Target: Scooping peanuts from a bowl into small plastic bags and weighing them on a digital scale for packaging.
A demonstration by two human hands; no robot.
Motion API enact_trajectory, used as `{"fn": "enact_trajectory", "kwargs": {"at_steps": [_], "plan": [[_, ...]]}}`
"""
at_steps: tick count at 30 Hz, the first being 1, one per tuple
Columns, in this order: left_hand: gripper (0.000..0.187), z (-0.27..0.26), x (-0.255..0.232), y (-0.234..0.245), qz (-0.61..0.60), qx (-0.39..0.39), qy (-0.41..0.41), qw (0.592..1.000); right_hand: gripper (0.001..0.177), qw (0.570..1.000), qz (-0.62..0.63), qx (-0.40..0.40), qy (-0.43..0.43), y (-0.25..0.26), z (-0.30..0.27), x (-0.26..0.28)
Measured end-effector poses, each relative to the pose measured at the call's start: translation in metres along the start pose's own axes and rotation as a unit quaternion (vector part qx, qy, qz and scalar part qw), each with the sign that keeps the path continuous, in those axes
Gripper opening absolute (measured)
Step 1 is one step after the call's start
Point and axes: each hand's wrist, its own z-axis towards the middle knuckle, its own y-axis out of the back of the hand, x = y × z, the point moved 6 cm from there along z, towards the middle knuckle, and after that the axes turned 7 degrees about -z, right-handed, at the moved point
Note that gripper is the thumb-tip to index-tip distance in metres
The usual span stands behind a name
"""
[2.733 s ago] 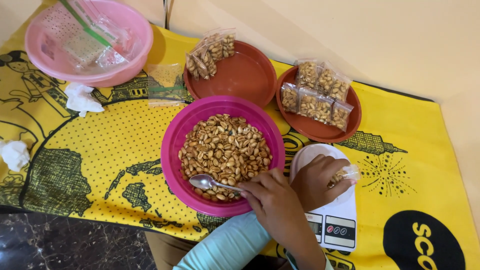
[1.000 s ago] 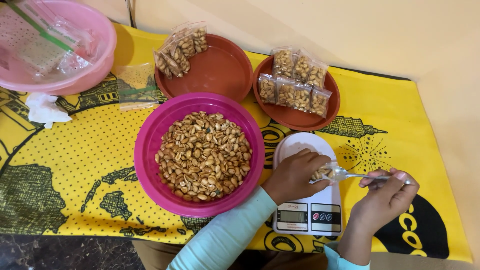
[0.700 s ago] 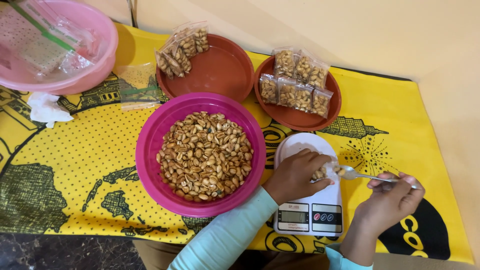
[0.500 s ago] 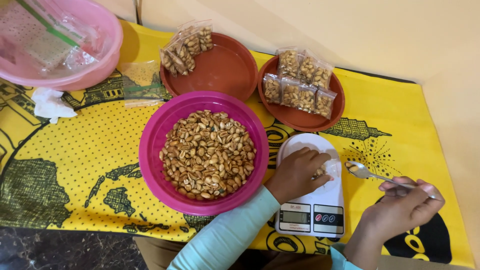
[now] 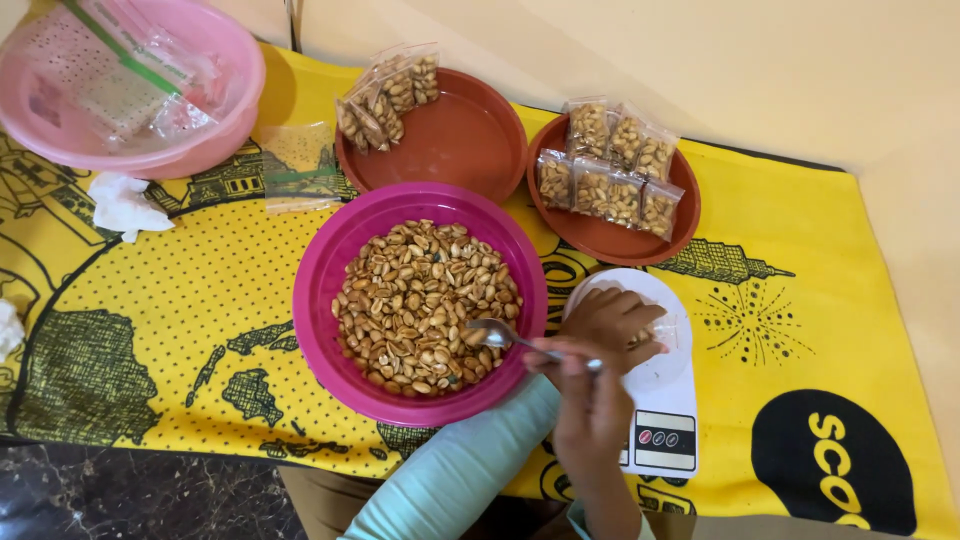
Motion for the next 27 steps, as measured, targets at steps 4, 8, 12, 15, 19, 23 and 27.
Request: {"fn": "enact_trajectory", "kwargs": {"at_steps": [4, 8, 12, 15, 19, 23, 27], "plan": [[0.041, -0.002, 0.002, 0.002, 0.017, -0.025, -0.015, 0.999, 0.019, 0.991, -0.022, 0.082, 0.101, -0.007, -0.006, 0.015], [0.069, -0.005, 0.027, -0.039, 0.159, -0.035, -0.020, 0.986, 0.019, 0.995, -0.045, -0.079, 0.031, 0.046, -0.003, -0.010], [0.028, 0.001, -0.007, 0.013, -0.046, -0.024, 0.031, 0.998, 0.031, 0.972, -0.034, -0.230, 0.046, 0.121, 0.009, -0.039], [0.059, 0.001, -0.016, 0.024, -0.002, -0.083, -0.055, 0.995, 0.033, 0.952, -0.011, -0.307, 0.008, 0.176, 0.007, -0.069], [0.067, 0.003, -0.016, 0.031, -0.025, -0.063, -0.051, 0.996, 0.016, 0.941, -0.053, -0.334, -0.022, 0.214, -0.003, -0.085], [0.061, 0.003, -0.015, 0.035, -0.059, -0.075, -0.029, 0.995, 0.018, 0.940, -0.062, -0.334, -0.038, 0.228, -0.012, -0.102], [0.056, 0.003, -0.017, 0.039, -0.085, -0.077, -0.005, 0.993, 0.013, 0.941, -0.061, -0.330, -0.047, 0.219, -0.011, -0.104]]}}
